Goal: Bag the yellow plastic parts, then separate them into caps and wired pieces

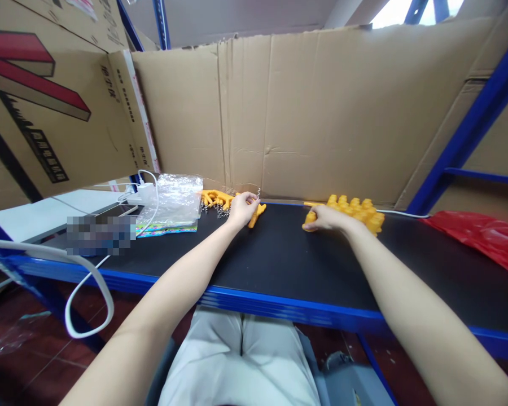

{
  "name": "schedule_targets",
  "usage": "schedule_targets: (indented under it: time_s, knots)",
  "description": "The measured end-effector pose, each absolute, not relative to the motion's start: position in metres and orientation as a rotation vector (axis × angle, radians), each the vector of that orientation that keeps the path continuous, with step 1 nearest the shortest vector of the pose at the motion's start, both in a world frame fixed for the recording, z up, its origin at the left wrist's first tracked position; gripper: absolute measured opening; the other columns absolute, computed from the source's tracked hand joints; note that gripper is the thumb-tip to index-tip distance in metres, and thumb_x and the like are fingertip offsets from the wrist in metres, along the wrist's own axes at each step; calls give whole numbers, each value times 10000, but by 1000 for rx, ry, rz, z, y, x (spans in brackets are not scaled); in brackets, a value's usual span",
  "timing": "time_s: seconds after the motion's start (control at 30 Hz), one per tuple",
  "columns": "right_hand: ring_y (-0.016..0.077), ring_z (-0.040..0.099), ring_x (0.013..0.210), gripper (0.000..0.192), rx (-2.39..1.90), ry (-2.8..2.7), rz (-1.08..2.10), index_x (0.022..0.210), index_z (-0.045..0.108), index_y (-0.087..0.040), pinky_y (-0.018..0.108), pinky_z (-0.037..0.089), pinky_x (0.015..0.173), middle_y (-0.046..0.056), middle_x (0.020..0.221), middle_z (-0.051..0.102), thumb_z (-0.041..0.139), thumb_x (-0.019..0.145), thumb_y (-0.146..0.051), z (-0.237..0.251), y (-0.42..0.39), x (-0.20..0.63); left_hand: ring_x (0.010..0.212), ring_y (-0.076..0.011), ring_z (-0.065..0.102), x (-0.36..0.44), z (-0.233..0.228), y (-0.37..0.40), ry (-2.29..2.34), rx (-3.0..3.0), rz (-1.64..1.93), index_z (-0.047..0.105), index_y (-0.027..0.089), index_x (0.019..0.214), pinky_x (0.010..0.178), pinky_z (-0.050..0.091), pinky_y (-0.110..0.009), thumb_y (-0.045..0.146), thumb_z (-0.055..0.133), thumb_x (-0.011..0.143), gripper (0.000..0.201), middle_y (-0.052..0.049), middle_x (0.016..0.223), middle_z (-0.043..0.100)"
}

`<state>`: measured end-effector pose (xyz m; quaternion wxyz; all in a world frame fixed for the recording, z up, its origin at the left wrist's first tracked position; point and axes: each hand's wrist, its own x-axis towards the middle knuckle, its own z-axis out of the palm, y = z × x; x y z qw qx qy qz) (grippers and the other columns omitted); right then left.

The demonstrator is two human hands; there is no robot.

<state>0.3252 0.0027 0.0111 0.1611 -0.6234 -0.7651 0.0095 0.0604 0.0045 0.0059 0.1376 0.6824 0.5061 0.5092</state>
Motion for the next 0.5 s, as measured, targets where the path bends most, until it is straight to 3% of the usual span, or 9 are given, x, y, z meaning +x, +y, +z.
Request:
schedule_targets:
  time_s: [0.1,0.23,0.4,0.5]
  knots:
    - [172,569,668,261,-1861,-2254,143,694,532,-188,267,395,598,23,704,612,699,617,-374,11,4,306,676,-124,569,62,6,2,1453,2004,1459,652,134,790,682,446,-243,227,576,779,120,-26,708,625]
    - [147,541,671,311,-1817,-2218,-8,765,495,-185,231,350,554,10,732,594,693,622,-377,10,3,294,726,-133,571,65,-1,2,1450,2197,1375,654,144,860,722,455,-264,273,596,780,162,-43,820,621]
    - [138,534,674,280,-1755,-2270,16,784,504,-186,222,350,563,6,748,611,700,629,-312,11,0,290,850,-190,585,66,-19,9,1389,2581,891,670,127,880,808,453,-306,226,629,748,171,-78,889,632]
    - [141,552,687,236,-1767,-2314,64,784,538,-183,222,363,578,10,766,632,695,642,-289,12,-2,289,908,-210,581,64,-25,12,1403,2718,773,677,126,900,835,445,-312,211,606,759,179,-97,949,631]
